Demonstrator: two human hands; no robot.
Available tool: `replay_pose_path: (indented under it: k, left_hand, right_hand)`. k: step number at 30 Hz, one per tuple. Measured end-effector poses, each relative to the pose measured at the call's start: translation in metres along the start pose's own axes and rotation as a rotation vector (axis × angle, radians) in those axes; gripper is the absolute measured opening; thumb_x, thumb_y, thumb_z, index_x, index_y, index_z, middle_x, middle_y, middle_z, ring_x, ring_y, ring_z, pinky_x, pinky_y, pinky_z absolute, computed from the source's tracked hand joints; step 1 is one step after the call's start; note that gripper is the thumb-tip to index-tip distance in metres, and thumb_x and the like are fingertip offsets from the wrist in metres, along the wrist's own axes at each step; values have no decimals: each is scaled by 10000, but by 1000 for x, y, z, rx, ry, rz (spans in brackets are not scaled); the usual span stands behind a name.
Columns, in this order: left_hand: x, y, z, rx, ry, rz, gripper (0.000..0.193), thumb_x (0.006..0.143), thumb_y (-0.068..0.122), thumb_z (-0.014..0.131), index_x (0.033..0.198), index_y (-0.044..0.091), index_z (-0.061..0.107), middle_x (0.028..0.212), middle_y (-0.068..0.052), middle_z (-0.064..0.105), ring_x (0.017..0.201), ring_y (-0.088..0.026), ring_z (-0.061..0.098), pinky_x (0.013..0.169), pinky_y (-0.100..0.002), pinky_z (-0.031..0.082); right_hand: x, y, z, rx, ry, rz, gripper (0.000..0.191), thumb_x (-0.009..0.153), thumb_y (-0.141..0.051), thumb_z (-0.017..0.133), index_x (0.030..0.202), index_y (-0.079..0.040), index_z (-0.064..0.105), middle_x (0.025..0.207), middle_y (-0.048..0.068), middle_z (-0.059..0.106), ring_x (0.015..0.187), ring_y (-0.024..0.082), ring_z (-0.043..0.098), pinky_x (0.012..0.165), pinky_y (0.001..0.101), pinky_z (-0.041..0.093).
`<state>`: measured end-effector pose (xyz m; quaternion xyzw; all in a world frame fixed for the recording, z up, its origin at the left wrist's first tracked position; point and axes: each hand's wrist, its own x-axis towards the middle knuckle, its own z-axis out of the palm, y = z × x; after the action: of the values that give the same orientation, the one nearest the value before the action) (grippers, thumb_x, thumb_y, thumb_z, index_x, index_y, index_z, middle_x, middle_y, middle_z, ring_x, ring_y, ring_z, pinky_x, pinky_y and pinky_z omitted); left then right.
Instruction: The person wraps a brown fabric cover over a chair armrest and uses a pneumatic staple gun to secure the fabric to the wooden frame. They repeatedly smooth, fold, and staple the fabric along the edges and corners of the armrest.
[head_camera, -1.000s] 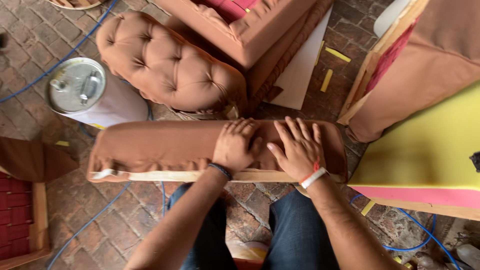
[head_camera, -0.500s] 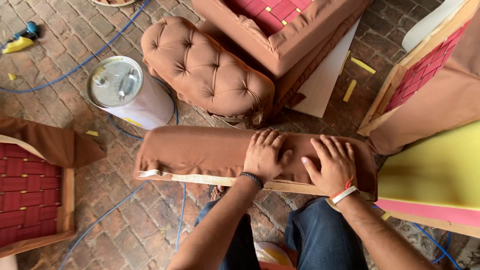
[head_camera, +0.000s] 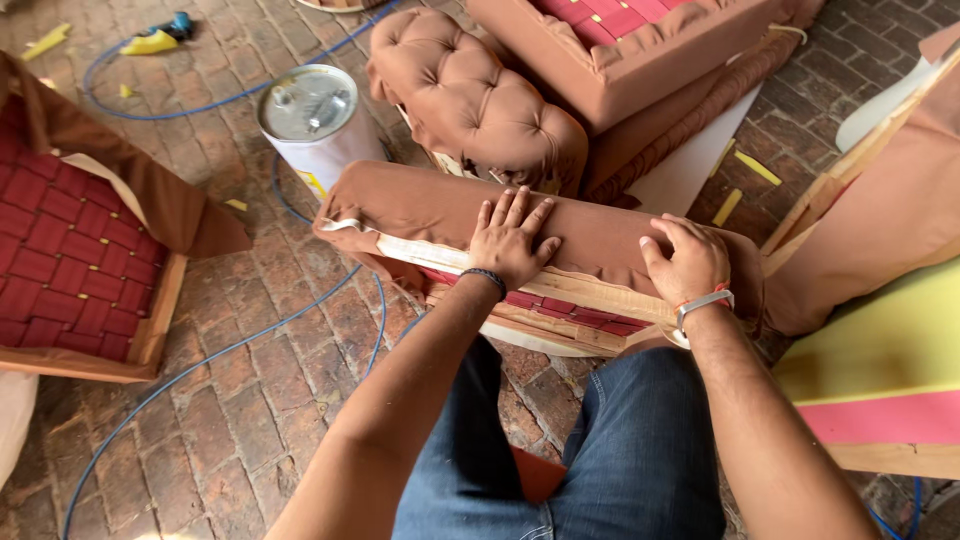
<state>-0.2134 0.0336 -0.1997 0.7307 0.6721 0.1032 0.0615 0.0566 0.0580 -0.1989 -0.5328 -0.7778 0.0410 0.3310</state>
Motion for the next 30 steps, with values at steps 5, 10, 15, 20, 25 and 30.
replay_pose_path:
  k: [5, 10, 15, 20, 25, 30]
  left_hand:
    - [-19, -3, -2, 17, 16, -5, 721, 971, 630, 393, 1602, 296, 293, 1690, -121, 189, 1561, -307, 139, 1249, -520, 69]
    - [-26, -5, -2, 38, 44, 23, 721, 980, 623, 389, 1606, 276, 302, 1691, -131, 196, 1568, -310, 149, 1258, -525, 74]
    - [-28, -34, -4, -27, -1, 115, 746, 978, 662, 360, 1610, 272, 289, 1696, -128, 183, 1564, -300, 133, 1253, -504, 60]
    - [-13, -106, -26, -42, -90, -96, 749, 984, 715, 273, 1611, 304, 282, 1713, -87, 161, 1581, -269, 111, 1267, -501, 39]
    - [-9, -158, -35, 21, 26, -269, 779, 958, 736, 285, 1591, 282, 309, 1684, -98, 197, 1560, -274, 120, 1249, -516, 27]
    - [-18, -156, -27, 22, 108, -289, 804, 958, 720, 385, 1570, 198, 394, 1668, -123, 269, 1563, -287, 168, 1260, -508, 51]
  right_hand:
    - [-7, -18, -4, -172, -189, 67, 447, 987, -383, 574, 1385, -192, 642, 1466, 68, 606, 1400, 283, 489, 1198, 488, 301]
    - [-8, -39, -4, -282, -298, 137, 622, 1000, -551, 457, 1540, -242, 464, 1607, 80, 416, 1489, 317, 312, 1214, 532, 121]
    - [-15, -37, 8, -300, -268, 170, 629, 994, -560, 448, 1551, -270, 456, 1626, 63, 403, 1509, 302, 309, 1237, 521, 96]
    - [-16, -24, 20, -316, -271, 169, 626, 994, -564, 471, 1546, -270, 466, 1628, 64, 403, 1501, 309, 312, 1237, 524, 102]
    - [-15, -16, 32, -277, -231, 141, 623, 992, -527, 524, 1535, -222, 511, 1604, 90, 454, 1501, 319, 347, 1246, 537, 129]
    - [-23, -14, 33, -252, -184, 102, 611, 998, -499, 576, 1509, -165, 555, 1581, 120, 501, 1486, 344, 380, 1239, 549, 165]
